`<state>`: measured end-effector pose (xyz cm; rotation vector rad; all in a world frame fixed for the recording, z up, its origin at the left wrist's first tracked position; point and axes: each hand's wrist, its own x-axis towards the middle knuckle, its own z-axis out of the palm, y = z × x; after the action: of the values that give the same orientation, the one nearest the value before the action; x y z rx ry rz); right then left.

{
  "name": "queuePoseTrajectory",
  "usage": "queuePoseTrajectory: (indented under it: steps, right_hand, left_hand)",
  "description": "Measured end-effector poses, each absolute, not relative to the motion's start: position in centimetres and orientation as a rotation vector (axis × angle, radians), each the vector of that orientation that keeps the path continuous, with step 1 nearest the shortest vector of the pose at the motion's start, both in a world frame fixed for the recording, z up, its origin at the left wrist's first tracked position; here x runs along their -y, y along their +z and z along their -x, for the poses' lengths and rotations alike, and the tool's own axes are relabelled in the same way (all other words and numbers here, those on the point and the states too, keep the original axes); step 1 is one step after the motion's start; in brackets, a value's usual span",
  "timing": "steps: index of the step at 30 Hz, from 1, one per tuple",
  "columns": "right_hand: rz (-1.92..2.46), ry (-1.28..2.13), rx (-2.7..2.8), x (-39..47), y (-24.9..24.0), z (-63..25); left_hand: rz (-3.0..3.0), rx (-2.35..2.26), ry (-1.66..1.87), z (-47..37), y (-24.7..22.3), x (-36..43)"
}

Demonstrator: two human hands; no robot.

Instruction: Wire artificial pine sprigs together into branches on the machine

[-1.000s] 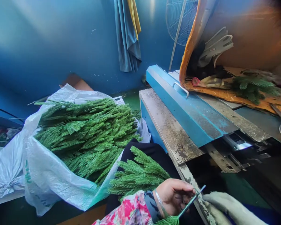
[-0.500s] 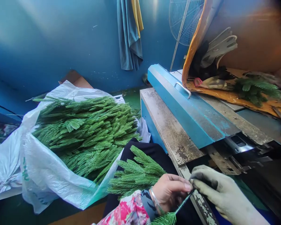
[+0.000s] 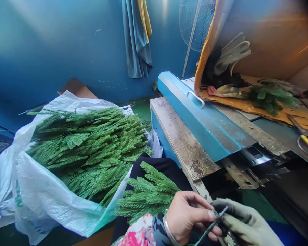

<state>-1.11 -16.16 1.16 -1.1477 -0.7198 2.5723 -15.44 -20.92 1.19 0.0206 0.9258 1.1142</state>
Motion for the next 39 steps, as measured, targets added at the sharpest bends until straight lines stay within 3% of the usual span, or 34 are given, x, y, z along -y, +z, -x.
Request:
queuePoseTrajectory:
  steps: [6,12,20,31,36,39]
  right_hand:
    - [1.08,2.601,0.833,15.5,1.4,1.7]
    - [1.107,2.543,1.3,13.9,2.5,1.6]
    - [1.032,2.262,1.844,12.0,3.8,1.4]
    - [1.232,2.131,1.637,14.1,2.7,0.8]
    - [1.134,2.525,1.213,13.7,3.2,0.7]
    - [1.007,2.537,1.371,13.1,3.1,0.6]
  left_hand:
    - [-0.004,-0.919,1.128,15.5,1.8,20.9]
    - [-0.017,-0.958,1.136,15.6,2.1,20.8]
    - [-0.017,-0.959,1.07,15.6,2.8,20.4]
    - [-0.002,-0.855,1.115,15.6,2.2,20.2]
    - [-0.019,-0.848,1.101,15.3,2.1,20.1]
    - [-0.03,-0.857,1.087,15.3,2.2,20.1]
